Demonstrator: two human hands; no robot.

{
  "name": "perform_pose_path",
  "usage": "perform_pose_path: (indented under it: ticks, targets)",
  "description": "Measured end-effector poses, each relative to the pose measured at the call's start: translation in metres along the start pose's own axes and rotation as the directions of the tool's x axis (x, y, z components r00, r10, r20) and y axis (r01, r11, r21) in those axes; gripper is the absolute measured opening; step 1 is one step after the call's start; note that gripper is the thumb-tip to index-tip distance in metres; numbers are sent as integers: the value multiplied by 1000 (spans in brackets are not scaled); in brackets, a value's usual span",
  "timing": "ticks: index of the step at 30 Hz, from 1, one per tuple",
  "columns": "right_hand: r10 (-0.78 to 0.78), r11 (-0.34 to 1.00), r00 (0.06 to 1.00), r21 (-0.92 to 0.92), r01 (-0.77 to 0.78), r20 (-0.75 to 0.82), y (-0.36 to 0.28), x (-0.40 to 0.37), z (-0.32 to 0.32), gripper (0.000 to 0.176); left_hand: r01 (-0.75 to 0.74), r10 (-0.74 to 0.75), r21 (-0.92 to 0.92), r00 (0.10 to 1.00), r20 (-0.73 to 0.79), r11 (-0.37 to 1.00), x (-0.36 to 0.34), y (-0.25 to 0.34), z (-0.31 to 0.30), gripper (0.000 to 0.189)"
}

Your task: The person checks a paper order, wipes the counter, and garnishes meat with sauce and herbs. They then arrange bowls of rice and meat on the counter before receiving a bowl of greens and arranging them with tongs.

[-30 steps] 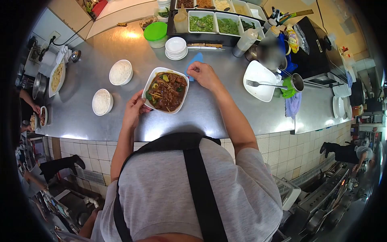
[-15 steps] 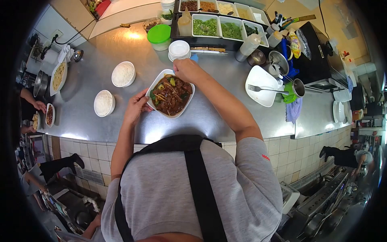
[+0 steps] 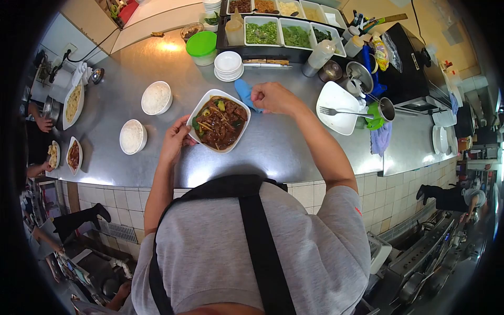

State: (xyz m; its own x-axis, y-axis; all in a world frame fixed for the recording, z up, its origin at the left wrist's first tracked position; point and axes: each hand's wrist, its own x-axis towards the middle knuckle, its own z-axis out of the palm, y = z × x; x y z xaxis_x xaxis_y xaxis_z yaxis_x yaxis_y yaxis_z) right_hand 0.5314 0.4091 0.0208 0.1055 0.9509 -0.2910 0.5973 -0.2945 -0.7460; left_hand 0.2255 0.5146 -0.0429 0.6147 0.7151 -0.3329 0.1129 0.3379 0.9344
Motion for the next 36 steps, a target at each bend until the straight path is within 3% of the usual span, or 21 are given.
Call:
perform_pose_path:
  ticks: [2,5,8,11,14,17,20,23,26,32,36]
  targets:
    - [-92,996,993,-18,91,-70,1,-5,3,11,-4,4,2,1000,-2,1000,0,1,1,33]
    - [-281,948,944,-200,246,-174,2,-12,24,11,-4,4,-3,1000,-9,1000,-1,2,2,32]
    - [-342,910,920,-310,274,-190,2,-19,34,13,-1,1,-18,1000,-8,1000,-2,0,2,33]
    - [-131,966,982,-240,95,-138,-3,-31,22,13,-7,6,-22,1000,-13,1000,-3,-4,1,34]
    - [-8,862,999,-506,32,50,15,-41,5,13,-1,1,-26,1000,-29,1000,-7,-5,0,35]
    - [-93,842,974,-539,-34,-208,21,-46,1,12,8,-8,-8,999,-43,1000,-6,-6,-3,34]
    - [-159,915,905,-403,-16,-396,9,-35,14,10,15,-14,13,999,-30,1000,4,-2,-7,32]
    - [-243,902,900,-425,73,-362,19,-18,35,10,5,-4,52,1000,-28,999,7,6,-7,30]
    - [-206,883,867,-469,-35,-454,19,0,28,10,-20,21,115,1000,-7,993,18,4,-16,29]
    - [-545,799,697,-542,262,-467,-9,34,35,5,-5,-19,195,993,119,981,43,16,-14,29]
    - [-605,759,726,-513,401,-327,-22,49,39,4,-5,-42,261,984,171,965,51,22,-10,29]
